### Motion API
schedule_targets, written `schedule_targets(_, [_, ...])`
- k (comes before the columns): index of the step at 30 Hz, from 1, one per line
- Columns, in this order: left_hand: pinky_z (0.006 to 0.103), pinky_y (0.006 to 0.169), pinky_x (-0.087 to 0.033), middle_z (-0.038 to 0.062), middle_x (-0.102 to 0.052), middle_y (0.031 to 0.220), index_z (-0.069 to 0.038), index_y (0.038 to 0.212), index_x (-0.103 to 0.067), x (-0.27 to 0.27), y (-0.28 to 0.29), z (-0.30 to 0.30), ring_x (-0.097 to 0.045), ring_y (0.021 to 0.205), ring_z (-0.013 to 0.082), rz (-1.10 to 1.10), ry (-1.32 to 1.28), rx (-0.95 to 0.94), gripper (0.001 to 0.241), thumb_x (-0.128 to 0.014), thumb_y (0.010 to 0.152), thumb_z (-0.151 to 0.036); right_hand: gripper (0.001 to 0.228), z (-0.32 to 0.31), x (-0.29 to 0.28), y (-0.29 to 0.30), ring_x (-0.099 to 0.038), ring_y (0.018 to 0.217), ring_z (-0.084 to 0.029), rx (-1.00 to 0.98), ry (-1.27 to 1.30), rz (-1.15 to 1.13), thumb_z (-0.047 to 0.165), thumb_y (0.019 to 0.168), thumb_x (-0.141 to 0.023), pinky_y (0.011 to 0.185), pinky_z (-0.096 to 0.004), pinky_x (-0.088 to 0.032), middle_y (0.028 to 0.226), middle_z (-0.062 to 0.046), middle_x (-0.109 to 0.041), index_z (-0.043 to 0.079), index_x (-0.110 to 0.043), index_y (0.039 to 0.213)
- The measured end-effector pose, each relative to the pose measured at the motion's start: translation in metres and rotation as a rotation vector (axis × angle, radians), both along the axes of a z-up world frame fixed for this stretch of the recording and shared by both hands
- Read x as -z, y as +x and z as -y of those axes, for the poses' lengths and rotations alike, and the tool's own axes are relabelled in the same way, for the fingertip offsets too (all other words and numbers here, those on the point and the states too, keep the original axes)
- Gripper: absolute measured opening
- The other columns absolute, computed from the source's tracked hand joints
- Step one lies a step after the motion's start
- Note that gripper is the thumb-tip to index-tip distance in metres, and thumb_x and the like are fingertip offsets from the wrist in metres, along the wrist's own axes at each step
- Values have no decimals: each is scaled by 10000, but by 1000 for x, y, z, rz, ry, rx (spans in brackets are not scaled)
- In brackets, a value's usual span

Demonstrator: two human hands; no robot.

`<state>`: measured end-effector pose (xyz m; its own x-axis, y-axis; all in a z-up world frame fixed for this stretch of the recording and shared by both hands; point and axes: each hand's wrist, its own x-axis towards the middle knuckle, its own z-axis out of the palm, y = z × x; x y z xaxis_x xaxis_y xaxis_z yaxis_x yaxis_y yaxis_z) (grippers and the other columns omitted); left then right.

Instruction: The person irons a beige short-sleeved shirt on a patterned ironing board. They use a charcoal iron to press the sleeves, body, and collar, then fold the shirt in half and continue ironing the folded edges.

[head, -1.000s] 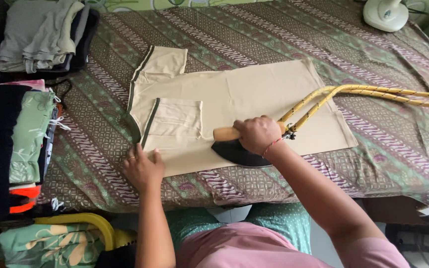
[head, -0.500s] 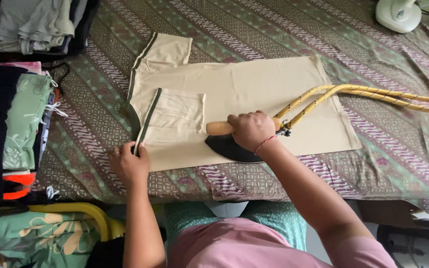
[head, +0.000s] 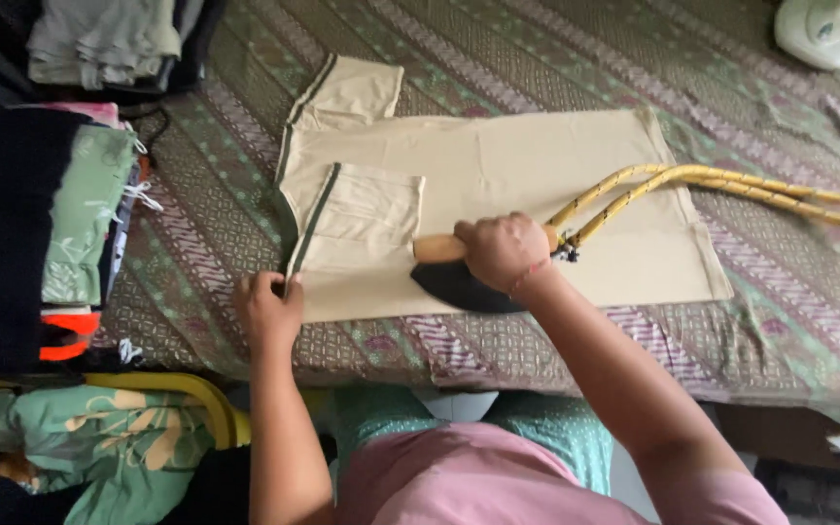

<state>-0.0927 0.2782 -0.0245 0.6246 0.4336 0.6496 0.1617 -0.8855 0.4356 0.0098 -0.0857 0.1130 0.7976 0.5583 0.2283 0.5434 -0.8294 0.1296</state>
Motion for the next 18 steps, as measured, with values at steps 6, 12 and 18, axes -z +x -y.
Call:
schedule_targets(6, [454,713,-553,106,-609,820,-179,800,-672,-19,-7,9,-673,802,355,-24,90,-152,283,-860,743,-382,201,-7,25,14,-753,690,-216,54,-9,23,402,928,-526,697,-400,-586,680,18,-708,291,-686,975])
schedule_targets(12, [485,721,-550,124,-655,820,-167,936,-624,-15,-19,10,-706,800,380,-154,-107,-204,422,-794,815,-534,248,-9,-9,-4,-778,792,-238,51,-167,-128,374,883,-567,747,-433,-612,786,-10,-762,301,-691,1085])
schedule_targets(18, [408,661,-551,56,-655,648,-150,903,-600,-33,-25,10,-695,659,302,-200,32,-103,395,-799,784,-469,384,-14,13,-5,-752,686,-235,-116,-241,-106,302,855,-588,634,-426,-597,721,4,-734,314,-676,1228])
